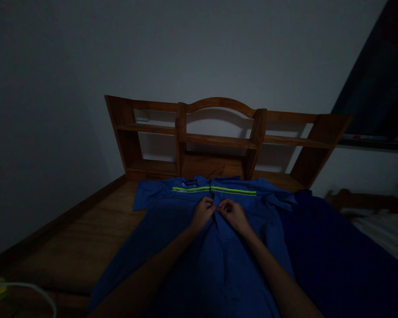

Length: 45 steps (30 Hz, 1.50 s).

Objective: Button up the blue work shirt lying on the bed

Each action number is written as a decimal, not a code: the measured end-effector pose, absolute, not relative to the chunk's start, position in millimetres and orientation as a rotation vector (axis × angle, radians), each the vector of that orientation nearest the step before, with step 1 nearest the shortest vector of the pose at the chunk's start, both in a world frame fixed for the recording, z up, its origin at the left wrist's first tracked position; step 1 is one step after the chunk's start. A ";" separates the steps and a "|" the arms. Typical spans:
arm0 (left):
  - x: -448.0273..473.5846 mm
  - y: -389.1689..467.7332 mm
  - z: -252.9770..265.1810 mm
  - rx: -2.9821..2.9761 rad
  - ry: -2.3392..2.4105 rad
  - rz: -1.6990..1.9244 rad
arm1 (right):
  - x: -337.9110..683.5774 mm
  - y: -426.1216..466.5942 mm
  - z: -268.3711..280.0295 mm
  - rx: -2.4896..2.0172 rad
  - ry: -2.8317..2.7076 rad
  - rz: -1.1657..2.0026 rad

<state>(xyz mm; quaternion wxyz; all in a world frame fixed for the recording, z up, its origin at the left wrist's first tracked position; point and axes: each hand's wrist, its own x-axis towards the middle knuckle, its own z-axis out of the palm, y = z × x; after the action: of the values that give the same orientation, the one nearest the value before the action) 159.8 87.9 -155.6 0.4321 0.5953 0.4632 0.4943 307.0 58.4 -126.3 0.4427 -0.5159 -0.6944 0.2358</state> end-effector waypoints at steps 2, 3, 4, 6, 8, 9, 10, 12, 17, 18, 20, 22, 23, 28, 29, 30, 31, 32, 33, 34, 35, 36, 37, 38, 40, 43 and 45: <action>160.7 90.0 -157.7 1.401 1.159 1.220 | 306.2 58.0 -126.2 -1.289 -1.728 0.586; 160.9 90.8 -158.4 1.377 1.149 1.218 | 305.8 57.9 -126.3 -1.288 -1.728 0.584; 160.9 91.1 -158.7 1.365 1.135 1.215 | 305.6 57.8 -126.3 -1.284 -1.728 0.583; 160.6 90.3 -157.7 1.356 1.112 1.210 | 305.3 57.6 -126.1 -1.273 -1.732 0.580; 160.1 87.8 -154.1 1.352 1.102 1.209 | 305.6 57.3 -125.6 -1.265 -1.736 0.582; 159.9 86.1 -151.6 1.348 1.105 1.206 | 305.8 57.1 -125.3 -1.260 -1.737 0.584; 159.8 84.3 -148.7 1.343 1.114 1.203 | 306.1 56.9 -125.1 -1.252 -1.736 0.589; 159.8 80.9 -142.8 1.337 1.137 1.194 | 306.7 56.6 -124.9 -1.237 -1.733 0.602; 159.8 76.4 -134.9 1.345 1.168 1.215 | 307.4 56.1 -124.9 -1.248 -1.734 0.619; 159.7 76.2 -134.7 1.346 1.171 1.219 | 307.4 56.2 -125.0 -1.251 -1.735 0.615; 159.6 76.4 -135.5 1.345 1.172 1.225 | 307.3 56.7 -125.3 -1.254 -1.741 0.605; 159.4 77.1 -137.5 1.343 1.162 1.234 | 307.4 57.3 -125.9 -1.254 -1.749 0.597; 159.4 77.8 -138.9 1.339 1.155 1.237 | 307.4 57.6 -126.3 -1.253 -1.752 0.595; 160.6 84.8 -148.7 1.235 1.091 1.232 | 307.5 57.7 -126.9 -1.248 -1.760 0.595; 161.0 86.3 -150.3 1.206 1.082 1.227 | 307.5 57.7 -126.7 -1.249 -1.762 0.595; 161.5 87.6 -151.5 1.182 1.076 1.222 | 307.4 57.7 -126.5 -1.249 -1.765 0.595; 161.8 88.3 -152.2 1.162 1.073 1.218 | 307.4 57.8 -126.4 -1.251 -1.768 0.594; 162.0 88.4 -152.4 1.150 1.068 1.214 | 307.5 58.0 -126.3 -1.252 -1.772 0.592; 162.0 88.0 -152.1 1.142 1.059 1.210 | 307.5 58.2 -126.3 -1.251 -1.775 0.591; 161.7 86.9 -151.4 1.132 1.047 1.208 | 307.5 58.4 -126.5 -1.250 -1.778 0.591; 161.3 85.5 -150.6 1.123 1.033 1.208 | 307.6 58.6 -126.7 -1.249 -1.777 0.592; 160.8 84.0 -149.7 1.114 1.020 1.209 | 307.7 58.7 -127.0 -1.249 -1.773 0.593; 160.1 82.5 -148.8 1.105 1.009 1.212 | 307.7 58.7 -127.3 -1.250 -1.768 0.594; 159.5 81.3 -148.3 1.097 1.001 1.215 | 307.8 58.7 -127.6 -1.251 -1.763 0.595; 158.5 80.3 -147.9 1.078 0.986 1.222 | 307.8 58.6 -128.0 -1.255 -1.755 0.597; 158.1 81.6 -148.8 1.049 0.968 1.228 | 307.8 58.6 -128.1 -1.257 -1.741 0.598; 158.4 83.2 -149.5 1.034 0.962 1.228 | 307.8 59.1 -128.3 -1.262 -1.732 0.590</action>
<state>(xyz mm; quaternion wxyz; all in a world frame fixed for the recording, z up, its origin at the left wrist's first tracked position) 158.4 83.2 -149.5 0.5933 0.4449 0.4137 0.5282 307.8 59.1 -128.3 0.4437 -0.5088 -0.6983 0.2379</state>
